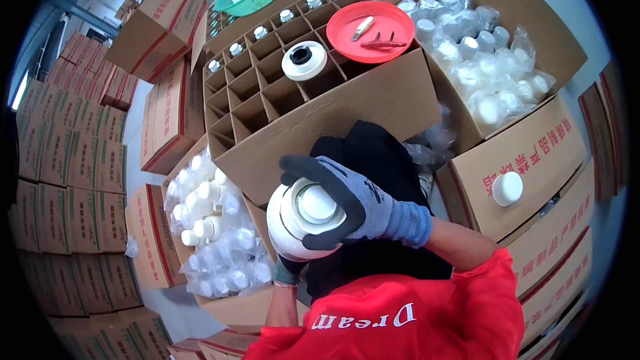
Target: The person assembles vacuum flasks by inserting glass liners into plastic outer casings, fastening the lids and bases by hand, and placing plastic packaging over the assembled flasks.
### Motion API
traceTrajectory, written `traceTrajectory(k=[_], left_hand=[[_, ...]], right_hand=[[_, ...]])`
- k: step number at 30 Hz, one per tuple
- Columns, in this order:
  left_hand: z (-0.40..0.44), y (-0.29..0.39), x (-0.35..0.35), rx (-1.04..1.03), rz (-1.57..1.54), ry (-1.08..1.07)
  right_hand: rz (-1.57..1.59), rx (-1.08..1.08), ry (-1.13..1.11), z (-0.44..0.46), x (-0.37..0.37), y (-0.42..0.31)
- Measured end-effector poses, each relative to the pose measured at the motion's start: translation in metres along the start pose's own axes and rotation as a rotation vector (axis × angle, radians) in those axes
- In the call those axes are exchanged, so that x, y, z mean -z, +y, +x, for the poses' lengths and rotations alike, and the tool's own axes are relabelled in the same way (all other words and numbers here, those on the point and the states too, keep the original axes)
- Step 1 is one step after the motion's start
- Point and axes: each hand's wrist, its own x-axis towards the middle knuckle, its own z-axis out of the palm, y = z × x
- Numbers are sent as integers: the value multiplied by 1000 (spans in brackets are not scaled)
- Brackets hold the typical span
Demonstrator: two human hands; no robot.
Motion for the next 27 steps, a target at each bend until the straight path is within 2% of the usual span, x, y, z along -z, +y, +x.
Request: traceTrajectory(k=[3,9,12,13,16,18,20,22,23,24,26,27], left_hand=[[1,-1,-6,16,-38,14],[0,-9,-2,93,-159,49],[-2,-18,13,198,-351,113],[-3,-23,23,241,-447,151],[4,-36,79,321,-753,303],[25,-30,133,304,-772,288],[53,4,165,245,-567,114],[85,162,110,17,284,-80],[91,213,76,-118,680,-201],[95,242,38,-197,929,-339],[102,234,-19,-215,1139,-576],[103,190,-36,-348,1021,-585]], right_hand=[[8,-16,139,8,-5,0],[-182,75,164,6,-4,-4],[-136,52,215,-2,0,-8],[-160,33,172,-6,4,-9],[-105,62,326,-26,4,7],[-209,-51,267,-61,7,37],[-288,-201,258,-92,-1,43],[-675,-203,-123,-127,5,53],[-681,-147,-280,-114,14,42],[-606,-262,-252,-104,27,31],[-461,-491,-180,-83,55,17],[-483,-396,-113,-67,64,17]])
